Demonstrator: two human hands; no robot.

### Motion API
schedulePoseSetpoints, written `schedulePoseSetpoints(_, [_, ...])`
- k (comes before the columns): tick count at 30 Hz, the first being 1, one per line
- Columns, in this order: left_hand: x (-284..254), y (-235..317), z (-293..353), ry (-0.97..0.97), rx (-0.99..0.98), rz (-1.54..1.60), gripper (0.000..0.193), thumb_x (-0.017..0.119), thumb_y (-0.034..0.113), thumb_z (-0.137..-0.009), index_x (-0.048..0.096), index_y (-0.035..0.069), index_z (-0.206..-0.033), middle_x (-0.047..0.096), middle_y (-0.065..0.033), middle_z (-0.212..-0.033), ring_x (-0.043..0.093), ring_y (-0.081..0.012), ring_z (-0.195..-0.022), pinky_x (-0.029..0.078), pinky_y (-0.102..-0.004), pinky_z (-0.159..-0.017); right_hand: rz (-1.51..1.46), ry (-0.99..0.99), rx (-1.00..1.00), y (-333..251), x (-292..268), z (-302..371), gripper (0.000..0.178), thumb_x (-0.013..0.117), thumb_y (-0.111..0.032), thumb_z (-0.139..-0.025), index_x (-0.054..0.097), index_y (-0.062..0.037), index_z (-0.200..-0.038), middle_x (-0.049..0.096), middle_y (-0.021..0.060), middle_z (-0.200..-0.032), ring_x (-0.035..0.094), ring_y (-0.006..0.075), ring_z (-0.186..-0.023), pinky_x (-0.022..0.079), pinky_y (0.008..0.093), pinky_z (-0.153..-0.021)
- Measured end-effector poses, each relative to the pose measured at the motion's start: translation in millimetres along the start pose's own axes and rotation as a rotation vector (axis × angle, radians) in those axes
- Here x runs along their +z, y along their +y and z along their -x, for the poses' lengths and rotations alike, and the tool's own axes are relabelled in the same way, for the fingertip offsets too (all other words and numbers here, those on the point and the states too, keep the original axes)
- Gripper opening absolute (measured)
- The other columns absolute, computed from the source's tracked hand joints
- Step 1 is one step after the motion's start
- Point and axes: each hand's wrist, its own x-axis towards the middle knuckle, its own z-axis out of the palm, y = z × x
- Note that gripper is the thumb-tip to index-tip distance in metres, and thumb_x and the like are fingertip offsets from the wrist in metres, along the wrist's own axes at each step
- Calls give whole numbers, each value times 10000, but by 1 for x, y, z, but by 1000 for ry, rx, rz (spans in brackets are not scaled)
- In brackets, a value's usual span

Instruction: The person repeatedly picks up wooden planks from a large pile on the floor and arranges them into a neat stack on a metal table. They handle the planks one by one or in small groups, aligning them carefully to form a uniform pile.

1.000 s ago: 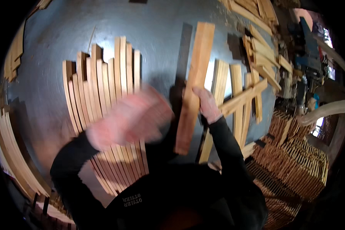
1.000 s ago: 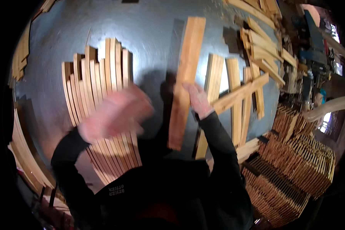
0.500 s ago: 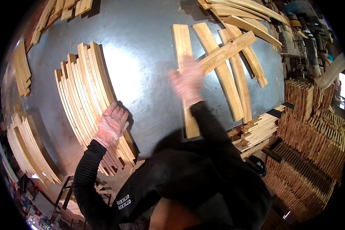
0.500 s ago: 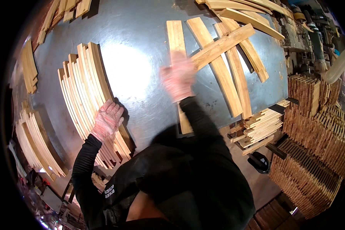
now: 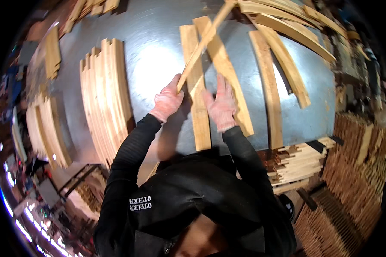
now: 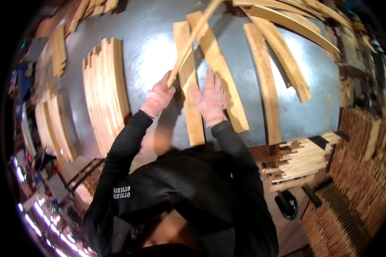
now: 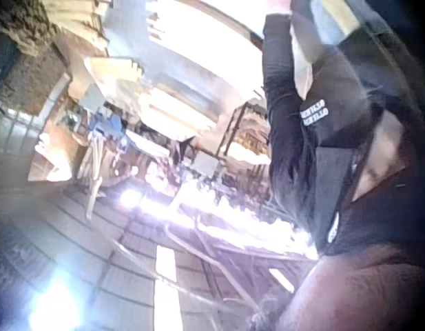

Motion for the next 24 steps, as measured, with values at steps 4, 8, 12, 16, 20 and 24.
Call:
schedulePoseSetpoints(4, [-38,-29,66,-264,-155,1288,567,747,150,-854,514,-4,-1348,682,-172,-1080,701,-283,-881,605,-401,-798,479,-344,-229,-27,31,66,1134,766,-584,-731,245,-2,-1554,314,304,-1537,326,448,-1431,302,487,-1166])
schedulePoseSetpoints(8, [-38,-31,106,-148,19,1746,710,670,488,-936,457,4,-1411,647,-170,-1090,674,-285,-907,577,-410,-818,157,-96,-168,1,57,61,1077,797,-409,-736,232,-28,-1572,317,267,-1564,338,410,-1443,338,469,-1157])
schedulePoseSetpoints(12, [-16,-69,97,-285,-154,2109,881,529,743,-895,496,-3,-1361,635,-153,-982,624,-254,-781,554,-386,-711,-810,-386,33,-7,36,5,892,753,-325,-803,331,-23,-1528,465,260,-1433,521,378,-1275,450,428,-1059])
schedulePoseSetpoints(16, [-5,-52,94,233,-391,1286,405,693,373,-955,660,8,-1125,684,-69,-883,659,-180,-753,575,-357,-656,-1863,-948,244,-30,5,-24,720,721,-190,-850,414,-11,-1477,610,212,-1214,641,318,-1075,536,379,-959])
schedulePoseSetpoints(20, [-2,-89,83,244,-370,1202,353,769,239,-901,653,6,-1139,705,-89,-958,701,-200,-838,603,-340,-765,-1750,-856,347,-45,6,-20,653,692,-126,-876,426,-8,-1461,619,195,-1174,641,291,-1056,539,363,-924])
schedulePoseSetpoints(24, [-25,-82,104,79,-166,1496,443,756,232,-909,595,-27,-1230,717,-142,-997,731,-240,-880,607,-362,-822,-1273,-736,229,-33,39,-13,731,752,-177,-860,406,16,-1474,617,194,-1253,623,261,-1128,517,372,-964])
